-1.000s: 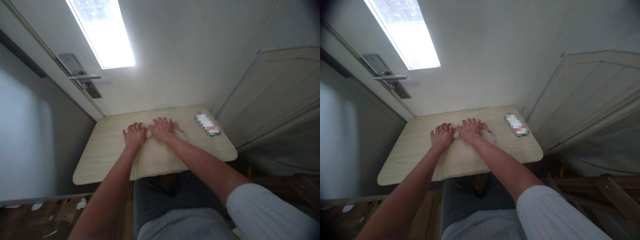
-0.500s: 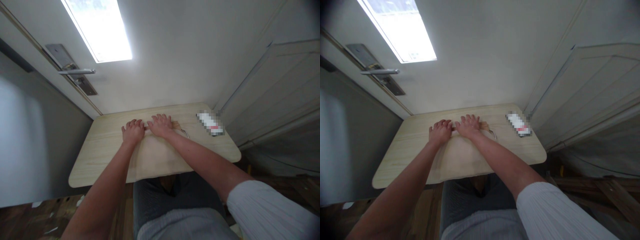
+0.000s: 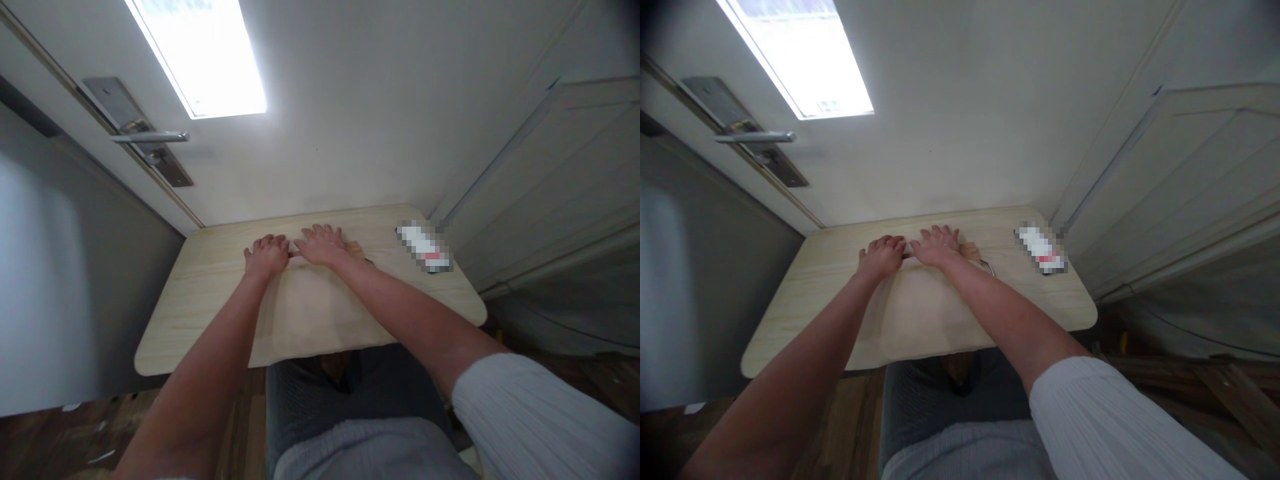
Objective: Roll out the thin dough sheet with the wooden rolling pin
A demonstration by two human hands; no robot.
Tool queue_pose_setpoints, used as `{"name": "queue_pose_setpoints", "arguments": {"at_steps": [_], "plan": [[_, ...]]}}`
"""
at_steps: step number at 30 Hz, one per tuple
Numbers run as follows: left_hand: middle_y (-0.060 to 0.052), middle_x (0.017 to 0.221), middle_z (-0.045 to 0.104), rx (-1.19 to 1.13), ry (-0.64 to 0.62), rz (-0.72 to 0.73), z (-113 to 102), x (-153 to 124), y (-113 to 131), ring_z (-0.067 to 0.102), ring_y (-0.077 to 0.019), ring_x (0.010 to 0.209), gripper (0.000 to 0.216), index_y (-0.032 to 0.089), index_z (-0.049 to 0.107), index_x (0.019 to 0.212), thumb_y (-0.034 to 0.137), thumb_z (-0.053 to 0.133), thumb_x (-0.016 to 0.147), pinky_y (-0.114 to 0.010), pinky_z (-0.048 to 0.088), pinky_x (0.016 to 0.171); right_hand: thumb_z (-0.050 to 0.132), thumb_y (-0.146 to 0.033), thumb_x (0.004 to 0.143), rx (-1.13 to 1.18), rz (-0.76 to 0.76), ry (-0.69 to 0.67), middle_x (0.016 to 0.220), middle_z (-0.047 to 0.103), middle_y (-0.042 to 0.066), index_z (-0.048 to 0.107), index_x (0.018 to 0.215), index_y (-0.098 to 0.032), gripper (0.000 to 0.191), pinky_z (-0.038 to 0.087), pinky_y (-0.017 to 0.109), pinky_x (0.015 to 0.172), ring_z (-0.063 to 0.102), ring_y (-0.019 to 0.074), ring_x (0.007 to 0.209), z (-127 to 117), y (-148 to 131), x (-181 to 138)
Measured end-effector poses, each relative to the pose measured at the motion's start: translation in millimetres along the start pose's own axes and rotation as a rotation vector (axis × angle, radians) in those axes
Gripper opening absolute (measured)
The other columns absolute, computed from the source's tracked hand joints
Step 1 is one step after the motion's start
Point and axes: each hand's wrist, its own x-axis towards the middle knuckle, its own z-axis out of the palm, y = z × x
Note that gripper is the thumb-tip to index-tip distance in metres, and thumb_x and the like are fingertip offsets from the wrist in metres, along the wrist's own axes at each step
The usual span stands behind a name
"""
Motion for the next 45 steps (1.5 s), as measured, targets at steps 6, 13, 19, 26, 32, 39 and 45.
{"name": "queue_pose_setpoints", "arguments": {"at_steps": [6, 13, 19, 26, 32, 39, 45], "plan": [[-0.011, 0.144, 0.051, 0.026, 0.045, 0.017, -2, 7, 1, 0.044, -0.0359, 0.129, 0.049, 0.031, 0.053, 0.135, 0.041, 0.023, 0.097, -0.068, 0.034, 0.101, 0.032, -0.058, 0.095, -0.010, -0.002, 0.005, 0.142, 0.052, 0.015, 0.057, 0.133, -0.023, 0.058, 0.024, 0.066, 0.106, 0.042, 0.0380, 0.129, 4, 3, 15], [-0.012, 0.139, 0.054, 0.069, 0.106, 0.044, -3, 7, 2, 0.047, -0.0347, 0.124, 0.049, 0.027, 0.057, 0.131, 0.038, 0.022, 0.098, -0.062, 0.037, 0.099, 0.033, -0.056, 0.095, -0.012, -0.009, 0.085, 0.138, 0.055, 0.014, 0.058, 0.131, -0.021, 0.056, 0.028, 0.061, 0.106, 0.045, 0.0355, 0.126, 9, 3, 18], [-0.011, 0.135, 0.057, 0.043, 0.198, 0.026, -4, -3, 7, 0.049, -0.0323, 0.122, 0.049, 0.026, 0.059, 0.127, 0.040, 0.021, 0.099, -0.056, 0.036, 0.101, 0.031, -0.054, 0.097, -0.018, -0.022, 0.166, 0.135, 0.058, 0.014, 0.059, 0.129, -0.019, 0.055, 0.029, 0.054, 0.105, 0.046, 0.0328, 0.124, 3, -1, 4], [-0.010, 0.137, 0.056, 0.043, 0.227, 0.029, -3, -23, 11, 0.048, -0.0317, 0.123, 0.050, 0.026, 0.058, 0.128, 0.042, 0.020, 0.100, -0.052, 0.035, 0.102, 0.032, -0.054, 0.097, -0.042, -0.027, 0.217, 0.134, 0.058, 0.013, 0.059, 0.128, -0.019, 0.053, 0.027, 0.054, 0.105, 0.046, 0.0322, 0.122, 1, -4, -17], [-0.009, 0.138, 0.057, 0.036, 0.290, 0.029, 2, -53, 18, 0.049, -0.0302, 0.124, 0.051, 0.025, 0.060, 0.127, 0.043, 0.021, 0.100, -0.050, 0.034, 0.104, 0.031, -0.055, 0.099, -0.047, -0.035, 0.263, 0.136, 0.057, 0.013, 0.060, 0.126, -0.020, 0.053, 0.022, 0.055, 0.108, 0.044, 0.0322, 0.125, 5, -6, -52], [-0.011, 0.144, 0.054, -0.035, 0.341, 0.110, 13, -114, 17, 0.043, -0.0289, 0.135, 0.049, 0.023, 0.055, 0.135, 0.044, 0.028, 0.100, -0.050, 0.032, 0.109, 0.037, -0.057, 0.098, 0.008, -0.167, 0.261, 0.144, 0.051, 0.015, 0.050, 0.139, -0.015, 0.060, 0.017, 0.053, 0.114, 0.037, 0.0328, 0.136, 11, -2, -122], [-0.012, 0.143, 0.055, -0.141, 0.348, 0.169, 25, -166, 12, 0.041, -0.0306, 0.138, 0.048, 0.021, 0.052, 0.137, 0.045, 0.041, 0.097, -0.053, 0.032, 0.111, 0.049, -0.046, 0.095, 0.058, -0.275, 0.273, 0.138, 0.055, 0.014, 0.049, 0.138, -0.017, 0.052, 0.016, 0.051, 0.116, 0.041, 0.0298, 0.132, 10, 4, -177]]}}
